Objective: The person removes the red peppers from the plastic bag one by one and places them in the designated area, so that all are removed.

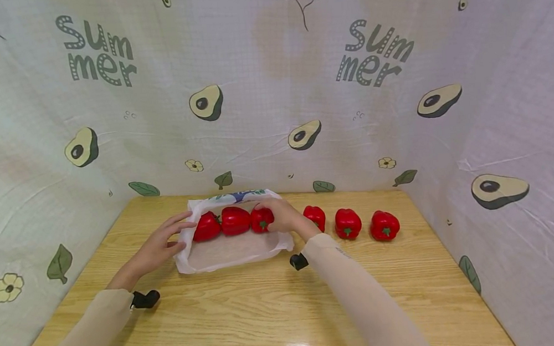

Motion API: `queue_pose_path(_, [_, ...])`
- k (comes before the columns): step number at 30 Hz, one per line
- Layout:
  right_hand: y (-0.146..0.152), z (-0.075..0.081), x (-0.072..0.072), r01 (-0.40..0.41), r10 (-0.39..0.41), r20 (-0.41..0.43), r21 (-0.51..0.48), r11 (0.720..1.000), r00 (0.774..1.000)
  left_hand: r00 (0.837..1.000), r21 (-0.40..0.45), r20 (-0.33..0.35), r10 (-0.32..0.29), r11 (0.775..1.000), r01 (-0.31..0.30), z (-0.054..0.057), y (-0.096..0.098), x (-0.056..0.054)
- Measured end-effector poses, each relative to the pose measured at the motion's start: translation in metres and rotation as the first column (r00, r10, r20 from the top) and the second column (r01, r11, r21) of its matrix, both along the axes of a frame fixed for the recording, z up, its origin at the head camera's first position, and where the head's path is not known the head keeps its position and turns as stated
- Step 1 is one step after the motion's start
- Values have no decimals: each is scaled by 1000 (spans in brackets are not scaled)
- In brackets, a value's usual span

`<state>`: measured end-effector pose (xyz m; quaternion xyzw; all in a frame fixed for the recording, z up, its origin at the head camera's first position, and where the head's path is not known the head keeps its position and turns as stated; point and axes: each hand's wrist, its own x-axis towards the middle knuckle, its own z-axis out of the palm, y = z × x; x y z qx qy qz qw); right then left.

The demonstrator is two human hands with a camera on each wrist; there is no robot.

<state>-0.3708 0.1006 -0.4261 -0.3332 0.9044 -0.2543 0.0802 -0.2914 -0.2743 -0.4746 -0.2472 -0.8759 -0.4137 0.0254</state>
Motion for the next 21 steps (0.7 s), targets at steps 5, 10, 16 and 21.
queue_pose_path(5, [1, -2, -2, -11, 13, -31, 58, 998, 999, 1000, -1, 1, 1, 1000, -1, 1, 1, 1])
queue_pose_path(10, [-1, -6, -2, 8, -2, -55, 106, 994, 999, 1000, 0, 1, 0, 1000, 0, 0, 0, 1])
queue_pose_path(16, [-5, -10, 2, 59, -56, -37, 80, 995, 998, 1000, 2, -6, -8, 1000, 8, -1, -1, 1])
queue_pose_path(21, [-6, -13, 5, 86, -81, -73, 61, 994, 994, 1000, 4, -16, -15, 1000, 15, -2, -1, 0])
